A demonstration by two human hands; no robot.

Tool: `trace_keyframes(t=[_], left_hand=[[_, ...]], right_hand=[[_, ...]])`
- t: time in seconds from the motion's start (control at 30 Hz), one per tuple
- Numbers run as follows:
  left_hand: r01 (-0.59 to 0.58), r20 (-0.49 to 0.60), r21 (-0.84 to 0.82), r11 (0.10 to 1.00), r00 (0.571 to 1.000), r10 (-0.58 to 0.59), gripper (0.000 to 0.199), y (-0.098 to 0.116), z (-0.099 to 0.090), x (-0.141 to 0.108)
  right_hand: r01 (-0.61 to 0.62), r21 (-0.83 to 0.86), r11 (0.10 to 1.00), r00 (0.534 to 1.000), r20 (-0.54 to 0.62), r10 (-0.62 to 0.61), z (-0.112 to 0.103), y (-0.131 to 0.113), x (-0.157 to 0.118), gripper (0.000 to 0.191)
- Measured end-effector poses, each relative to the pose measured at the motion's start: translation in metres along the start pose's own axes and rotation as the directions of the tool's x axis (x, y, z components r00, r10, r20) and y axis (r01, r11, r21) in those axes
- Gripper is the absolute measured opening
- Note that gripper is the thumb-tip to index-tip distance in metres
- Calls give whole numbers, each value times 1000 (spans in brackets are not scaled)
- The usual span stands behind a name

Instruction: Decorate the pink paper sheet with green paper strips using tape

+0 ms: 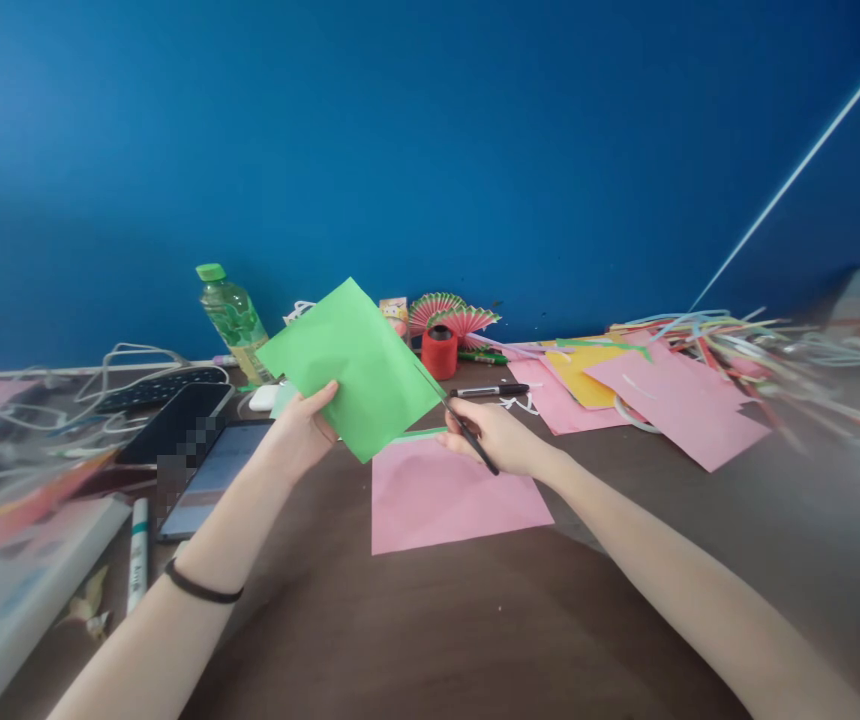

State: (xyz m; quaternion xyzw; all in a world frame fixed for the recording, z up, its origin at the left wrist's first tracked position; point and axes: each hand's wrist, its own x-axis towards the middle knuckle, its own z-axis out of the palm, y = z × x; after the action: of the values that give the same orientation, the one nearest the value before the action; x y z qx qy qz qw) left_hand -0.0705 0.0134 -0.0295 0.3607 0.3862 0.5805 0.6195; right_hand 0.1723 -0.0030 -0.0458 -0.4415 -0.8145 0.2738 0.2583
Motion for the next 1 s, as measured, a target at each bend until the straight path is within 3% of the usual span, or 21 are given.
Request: trace_keyframes(t=[0.17,0.5,1.0], left_hand=[[50,-41,13,999,998,-49,36,1,3,-1],[23,-30,-12,1000,999,-24,37,2,4,-3],[26,-52,-13,1000,998,-27,39,4,8,-5]], right_hand=[[-7,-17,1000,1000,-1,7,0,-1,0,22],[3,60,998,1000,-14,-3,3,0,0,9],[0,89,996,1000,-12,1,1,-5,-1,8]])
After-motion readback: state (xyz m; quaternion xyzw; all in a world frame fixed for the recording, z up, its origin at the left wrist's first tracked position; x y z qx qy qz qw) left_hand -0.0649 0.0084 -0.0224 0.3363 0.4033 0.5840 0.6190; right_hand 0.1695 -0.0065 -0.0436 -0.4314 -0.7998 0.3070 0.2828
